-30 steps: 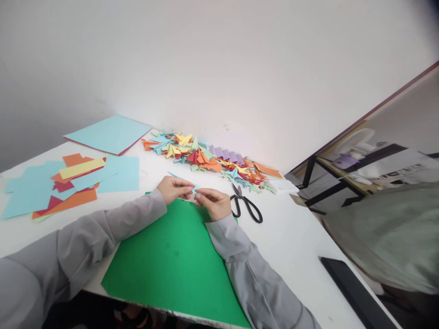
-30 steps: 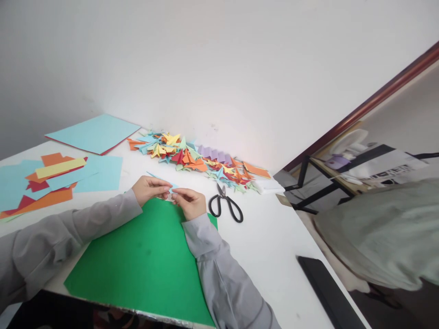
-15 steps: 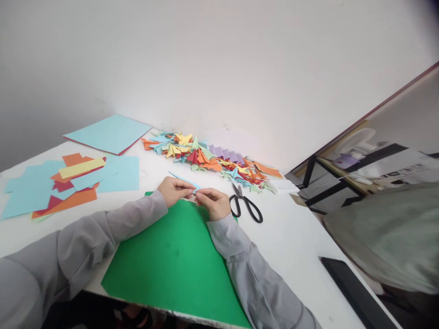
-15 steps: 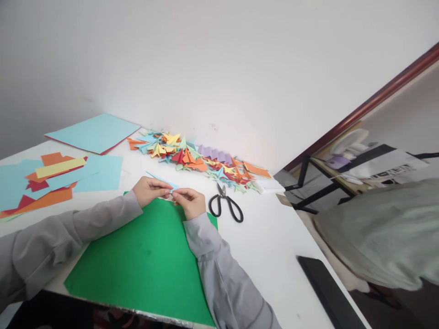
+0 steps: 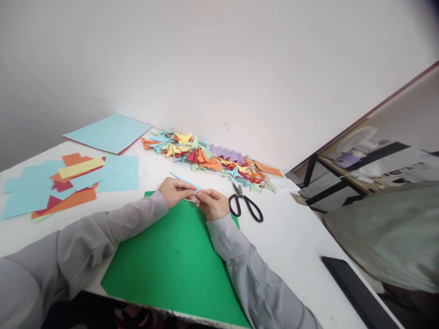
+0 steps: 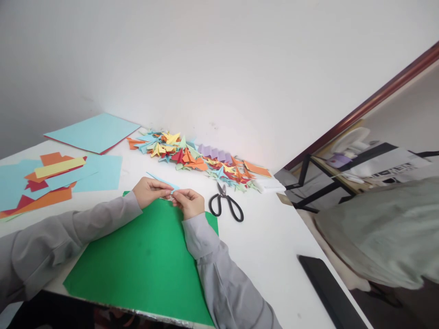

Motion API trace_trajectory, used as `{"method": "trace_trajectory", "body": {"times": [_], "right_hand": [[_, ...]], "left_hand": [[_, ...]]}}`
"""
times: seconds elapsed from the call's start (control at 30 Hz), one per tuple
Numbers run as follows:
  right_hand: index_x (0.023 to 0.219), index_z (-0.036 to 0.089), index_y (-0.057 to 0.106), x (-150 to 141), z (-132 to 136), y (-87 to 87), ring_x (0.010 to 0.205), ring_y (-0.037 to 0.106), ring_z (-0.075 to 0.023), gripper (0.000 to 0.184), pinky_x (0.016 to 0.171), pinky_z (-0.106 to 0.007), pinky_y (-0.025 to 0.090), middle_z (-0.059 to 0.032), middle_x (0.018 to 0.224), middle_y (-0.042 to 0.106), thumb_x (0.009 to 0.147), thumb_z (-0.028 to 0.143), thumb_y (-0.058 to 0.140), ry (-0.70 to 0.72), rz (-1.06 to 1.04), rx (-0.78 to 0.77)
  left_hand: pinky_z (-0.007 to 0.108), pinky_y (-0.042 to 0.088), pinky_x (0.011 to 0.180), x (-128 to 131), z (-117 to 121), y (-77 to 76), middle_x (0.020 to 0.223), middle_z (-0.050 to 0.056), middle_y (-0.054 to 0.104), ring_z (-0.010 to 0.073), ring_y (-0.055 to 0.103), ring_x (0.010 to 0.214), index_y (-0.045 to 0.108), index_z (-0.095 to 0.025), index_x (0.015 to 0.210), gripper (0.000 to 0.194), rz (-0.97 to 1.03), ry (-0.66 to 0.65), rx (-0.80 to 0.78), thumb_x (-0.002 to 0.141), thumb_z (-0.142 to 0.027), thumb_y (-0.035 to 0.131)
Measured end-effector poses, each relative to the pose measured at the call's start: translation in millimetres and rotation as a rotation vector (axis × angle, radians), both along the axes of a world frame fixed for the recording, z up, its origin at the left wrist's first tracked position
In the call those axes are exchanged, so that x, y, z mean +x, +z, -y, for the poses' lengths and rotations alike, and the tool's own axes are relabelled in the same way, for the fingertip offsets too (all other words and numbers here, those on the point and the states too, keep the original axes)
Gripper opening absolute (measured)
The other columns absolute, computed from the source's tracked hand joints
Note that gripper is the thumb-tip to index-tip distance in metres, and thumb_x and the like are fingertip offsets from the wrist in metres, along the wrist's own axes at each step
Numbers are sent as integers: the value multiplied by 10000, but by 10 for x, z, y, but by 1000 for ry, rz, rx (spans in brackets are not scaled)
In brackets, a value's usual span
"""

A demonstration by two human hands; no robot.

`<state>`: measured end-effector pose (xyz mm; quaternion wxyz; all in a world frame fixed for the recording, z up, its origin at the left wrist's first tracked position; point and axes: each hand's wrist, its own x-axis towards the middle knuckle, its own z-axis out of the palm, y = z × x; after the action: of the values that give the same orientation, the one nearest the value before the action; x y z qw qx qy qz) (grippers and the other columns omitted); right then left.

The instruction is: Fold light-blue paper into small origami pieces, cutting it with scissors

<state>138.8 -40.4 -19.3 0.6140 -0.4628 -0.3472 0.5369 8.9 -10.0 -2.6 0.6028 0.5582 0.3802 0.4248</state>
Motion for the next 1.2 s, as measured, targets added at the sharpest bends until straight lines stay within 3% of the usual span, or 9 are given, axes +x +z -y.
{"method": "trace_trajectory", "body": {"times": [0.4, 0.77, 1.2], "right_hand": [[512, 126, 591, -54, 25, 16, 357, 481, -64, 115, 374, -174, 396, 21, 402, 569, 464, 167, 688, -53, -35, -18], [534, 123, 590, -36, 34, 81, 387, 529, -90, 123, 390, -192, 433, -29, 478, 622, 499, 212, 667, 35, -120, -46], [612, 150, 547, -20, 27, 67, 380, 531, -96, 171, 388, -198, 435, -4, 463, 611, 491, 162, 667, 29, -94, -23]], "left_hand": [[258, 504, 609, -3, 14, 32, 515, 20, 635, 125, 595, 518, 657, -90, 719, 187, -5, -8, -42, 544, -156, 646], [247, 499, 565, -17, 13, 33, 500, 20, 630, 124, 586, 493, 657, -91, 713, 202, -54, 40, -55, 522, -154, 656], [259, 499, 572, -16, 8, 38, 517, 33, 634, 130, 588, 506, 656, -89, 719, 208, -68, 47, -48, 523, -158, 651]]}}
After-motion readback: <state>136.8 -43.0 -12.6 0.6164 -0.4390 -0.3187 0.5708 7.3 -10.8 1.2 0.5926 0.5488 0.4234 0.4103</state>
